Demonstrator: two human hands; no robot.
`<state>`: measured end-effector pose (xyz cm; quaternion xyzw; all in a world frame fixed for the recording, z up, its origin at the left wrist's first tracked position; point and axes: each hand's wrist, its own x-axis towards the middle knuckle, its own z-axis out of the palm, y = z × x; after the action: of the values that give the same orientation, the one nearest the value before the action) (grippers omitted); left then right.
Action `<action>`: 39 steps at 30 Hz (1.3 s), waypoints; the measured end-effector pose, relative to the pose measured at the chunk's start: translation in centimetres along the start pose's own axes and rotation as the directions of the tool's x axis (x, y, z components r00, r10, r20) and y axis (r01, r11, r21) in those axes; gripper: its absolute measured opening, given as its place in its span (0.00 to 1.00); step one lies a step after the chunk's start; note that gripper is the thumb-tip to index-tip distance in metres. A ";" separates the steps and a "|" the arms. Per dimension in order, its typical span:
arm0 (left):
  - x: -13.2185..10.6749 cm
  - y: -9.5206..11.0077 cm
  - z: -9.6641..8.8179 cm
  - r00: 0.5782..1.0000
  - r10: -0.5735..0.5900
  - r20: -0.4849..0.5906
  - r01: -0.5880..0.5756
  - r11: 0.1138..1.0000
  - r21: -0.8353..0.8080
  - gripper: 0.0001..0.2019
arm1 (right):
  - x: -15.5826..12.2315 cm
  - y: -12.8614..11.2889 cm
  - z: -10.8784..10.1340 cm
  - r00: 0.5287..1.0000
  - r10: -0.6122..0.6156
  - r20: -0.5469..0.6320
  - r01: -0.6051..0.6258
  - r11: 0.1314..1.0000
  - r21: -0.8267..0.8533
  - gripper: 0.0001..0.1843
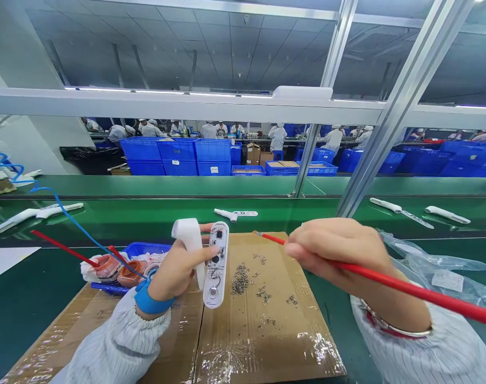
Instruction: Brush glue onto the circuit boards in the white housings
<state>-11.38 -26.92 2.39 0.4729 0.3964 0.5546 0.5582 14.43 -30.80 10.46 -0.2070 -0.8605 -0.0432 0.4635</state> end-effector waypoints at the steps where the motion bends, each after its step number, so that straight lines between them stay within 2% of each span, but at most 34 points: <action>1: 0.3 0.0 0.0 0.999 -0.054 -0.004 0.053 0.998 -0.032 0.22 | -0.5 0.0 0.0 1.000 0.004 -0.017 -0.004 1.000 0.015 0.05; 3: 0.7 -0.1 0.2 0.990 -0.139 0.002 0.139 0.986 -0.089 0.21 | -1.5 -0.3 0.2 1.000 0.004 -0.010 -0.004 0.999 0.040 0.06; 5: 0.9 -0.1 0.4 0.986 -0.166 0.010 0.166 0.978 -0.124 0.20 | -2.1 -0.8 0.7 0.999 -0.005 0.044 0.002 0.999 0.054 0.07; 7: 1.1 -0.3 0.6 0.987 -0.159 0.020 0.160 0.979 -0.124 0.21 | -2.0 -1.0 1.6 0.994 -0.037 0.103 0.030 0.997 0.070 0.07; 13: 0.9 -0.3 0.9 0.991 -0.117 0.058 0.119 0.993 -0.020 0.24 | -0.7 -0.9 3.7 0.984 -0.112 0.137 0.098 0.990 0.105 0.11; 19: 0.6 -0.9 1.2 0.985 -0.157 0.078 0.159 0.987 -0.026 0.24 | -0.2 0.3 4.8 0.971 -0.055 0.233 0.008 0.980 0.200 0.12; 22: 0.9 -1.6 1.5 0.971 -0.216 0.107 0.222 0.973 -0.055 0.22 | -0.1 1.6 5.2 0.951 0.055 0.304 -0.150 0.942 0.300 0.14; 23: 1.1 -1.8 1.5 0.963 -0.244 0.115 0.253 0.964 -0.077 0.22 | -0.2 2.2 5.0 0.951 0.113 0.287 -0.219 0.903 0.369 0.14; 24: 1.4 -2.0 1.3 0.957 -0.268 0.113 0.280 0.954 -0.103 0.21 | -0.2 2.8 4.6 0.959 0.175 0.224 -0.262 0.849 0.460 0.14; 26: 2.0 -2.2 0.7 0.951 -0.301 0.072 0.309 0.937 -0.162 0.18 | -0.3 4.2 3.5 0.953 0.302 -0.024 -0.226 0.762 0.607 0.14; 27: 2.3 -2.2 0.3 0.949 -0.314 0.039 0.315 0.928 -0.198 0.17 | -0.4 4.9 2.8 0.921 0.361 -0.149 -0.202 0.766 0.610 0.15; 28: 2.5 -2.1 -0.2 0.945 -0.328 0.003 0.319 0.917 -0.241 0.15 | -0.5 5.7 2.3 0.887 0.419 -0.197 -0.255 0.797 0.547 0.17; 29: 2.7 -2.0 -0.7 0.938 -0.346 -0.031 0.323 0.901 -0.289 0.13 | -0.6 6.5 2.0 0.859 0.485 -0.164 -0.380 0.818 0.430 0.19; 30: 2.8 -1.8 -1.1 0.929 -0.366 -0.053 0.327 0.882 -0.339 0.12 | -0.9 7.3 2.1 0.822 0.567 -0.063 -0.533 0.803 0.267 0.20; 31: 2.8 -1.7 -1.5 0.921 -0.384 -0.064 0.331 0.860 -0.388 0.10 | -1.3 8.0 2.5 0.752 0.654 0.082 -0.660 0.748 0.077 0.20; 32: 2.7 -1.6 -1.8 0.915 -0.398 -0.067 0.334 0.839 -0.429 0.09 | -1.8 8.7 3.4 0.646 0.727 0.231 -0.727 0.679 -0.102 0.19; 34: 2.4 -1.5 -2.2 0.909 -0.412 -0.069 0.334 0.815 -0.474 0.08 | -3.3 9.8 6.0 0.452 0.770 0.451 -0.724 0.612 -0.318 0.14; 36: 1.8 -1.6 -2.3 0.909 -0.411 -0.070 0.329 0.810 -0.486 0.09 | -5.3 10.6 8.8 0.352 0.765 0.540 -0.668 0.609 -0.427 0.13; 39: 0.7 -1.8 -2.3 0.900 -0.430 -0.078 0.344 0.807 -0.479 0.09 | -8.1 11.5 11.8 0.254 0.753 0.607 -0.568 0.624 -0.536 0.13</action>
<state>-13.14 -25.91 0.16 0.1854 0.3934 0.5465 0.7157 13.67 -19.73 -4.17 -0.5922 -0.7889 0.1628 -0.0203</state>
